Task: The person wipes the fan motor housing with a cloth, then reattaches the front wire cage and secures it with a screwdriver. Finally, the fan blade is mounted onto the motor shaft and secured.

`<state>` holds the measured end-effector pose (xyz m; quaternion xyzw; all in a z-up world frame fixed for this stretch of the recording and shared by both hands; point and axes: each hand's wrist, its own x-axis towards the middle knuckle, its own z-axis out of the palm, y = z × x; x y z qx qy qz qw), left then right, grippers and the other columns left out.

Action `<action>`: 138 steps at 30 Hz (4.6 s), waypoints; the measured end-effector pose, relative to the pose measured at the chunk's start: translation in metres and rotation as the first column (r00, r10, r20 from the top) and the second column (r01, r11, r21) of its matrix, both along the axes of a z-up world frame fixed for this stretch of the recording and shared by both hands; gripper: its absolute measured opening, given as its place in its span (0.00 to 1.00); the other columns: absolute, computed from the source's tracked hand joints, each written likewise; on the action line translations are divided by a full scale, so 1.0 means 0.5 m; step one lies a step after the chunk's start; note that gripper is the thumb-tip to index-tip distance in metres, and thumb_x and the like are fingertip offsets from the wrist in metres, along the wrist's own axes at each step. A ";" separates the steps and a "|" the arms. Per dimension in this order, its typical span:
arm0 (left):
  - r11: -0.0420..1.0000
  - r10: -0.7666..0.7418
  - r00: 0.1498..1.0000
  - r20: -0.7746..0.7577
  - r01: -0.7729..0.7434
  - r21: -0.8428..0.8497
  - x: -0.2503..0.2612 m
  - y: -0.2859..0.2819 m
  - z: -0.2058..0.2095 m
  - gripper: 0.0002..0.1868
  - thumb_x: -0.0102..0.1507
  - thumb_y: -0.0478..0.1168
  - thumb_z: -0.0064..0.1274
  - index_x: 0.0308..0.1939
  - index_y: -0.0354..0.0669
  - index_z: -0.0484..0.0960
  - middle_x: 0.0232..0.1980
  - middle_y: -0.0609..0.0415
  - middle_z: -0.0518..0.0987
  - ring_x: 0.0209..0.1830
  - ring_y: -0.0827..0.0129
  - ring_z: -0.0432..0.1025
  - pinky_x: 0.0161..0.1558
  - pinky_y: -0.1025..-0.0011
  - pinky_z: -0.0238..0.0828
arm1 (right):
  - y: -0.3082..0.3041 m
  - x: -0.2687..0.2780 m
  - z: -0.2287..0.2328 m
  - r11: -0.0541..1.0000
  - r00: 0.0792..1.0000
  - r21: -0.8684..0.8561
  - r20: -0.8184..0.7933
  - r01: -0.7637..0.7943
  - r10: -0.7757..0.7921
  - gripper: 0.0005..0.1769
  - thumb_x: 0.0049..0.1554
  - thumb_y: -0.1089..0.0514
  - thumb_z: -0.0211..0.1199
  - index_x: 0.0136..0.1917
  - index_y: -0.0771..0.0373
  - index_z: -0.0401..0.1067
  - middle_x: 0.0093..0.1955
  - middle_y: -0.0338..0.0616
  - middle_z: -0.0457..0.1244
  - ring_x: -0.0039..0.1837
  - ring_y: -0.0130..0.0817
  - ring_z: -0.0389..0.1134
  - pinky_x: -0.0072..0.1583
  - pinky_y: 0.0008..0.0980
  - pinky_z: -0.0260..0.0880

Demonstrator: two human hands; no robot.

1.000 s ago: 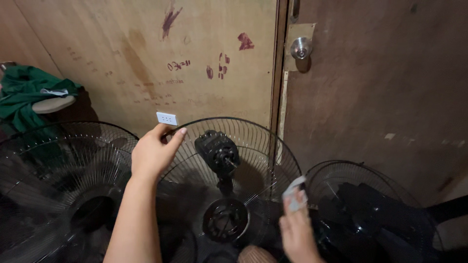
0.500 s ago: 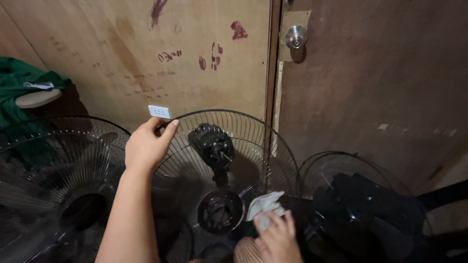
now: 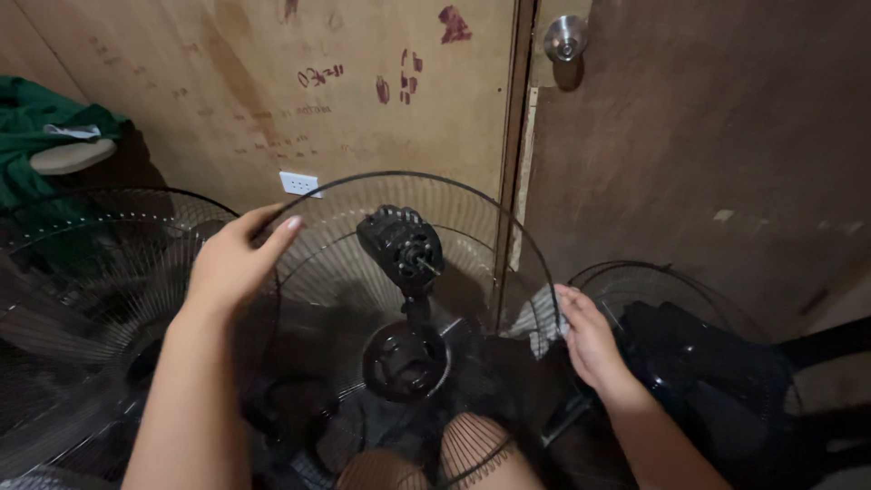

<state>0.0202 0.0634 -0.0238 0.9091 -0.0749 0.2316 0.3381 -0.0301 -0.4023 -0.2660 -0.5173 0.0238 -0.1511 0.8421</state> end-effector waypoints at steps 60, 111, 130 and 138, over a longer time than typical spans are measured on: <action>0.990 -0.137 0.970 0.200 0.136 0.021 -0.189 -0.294 0.144 0.26 0.63 0.58 0.59 0.27 0.36 0.80 0.22 0.46 0.76 0.23 0.56 0.70 0.28 0.59 0.66 | 0.157 -0.187 0.032 0.993 0.988 0.013 -0.108 0.114 -0.112 0.17 0.58 0.70 0.54 0.60 0.68 0.72 0.52 0.46 0.66 0.53 0.34 0.67 0.56 0.31 0.67; 0.666 -0.724 0.684 -0.092 0.727 0.163 -0.201 -0.715 -0.687 0.16 0.52 0.41 0.66 0.43 0.47 0.85 0.47 0.49 0.79 0.55 0.52 0.70 0.57 0.46 0.58 | -0.273 -0.280 -0.501 1.000 0.591 -0.022 -0.806 0.015 -0.027 0.30 0.55 0.60 0.58 0.72 0.58 0.65 0.66 0.49 0.67 0.67 0.44 0.69 0.68 0.45 0.66; 0.911 0.170 0.974 0.148 -0.098 -0.400 -0.050 -0.208 -0.416 0.12 0.61 0.37 0.56 0.48 0.43 0.84 0.49 0.51 0.83 0.52 0.55 0.76 0.55 0.63 0.71 | 0.219 0.156 0.203 0.995 0.958 0.043 0.279 -0.088 0.073 0.16 0.61 0.64 0.57 0.61 0.72 0.73 0.61 0.49 0.68 0.62 0.35 0.70 0.64 0.33 0.69; 0.956 -0.049 0.910 0.412 0.162 -0.244 0.115 -0.245 -0.288 0.23 0.63 0.33 0.52 0.64 0.40 0.77 0.66 0.42 0.78 0.66 0.47 0.70 0.66 0.57 0.65 | 0.350 0.282 0.234 0.472 0.825 -0.761 0.553 0.445 0.114 0.19 0.52 0.72 0.64 0.57 0.64 0.77 0.58 0.51 0.62 0.58 0.43 0.68 0.60 0.35 0.69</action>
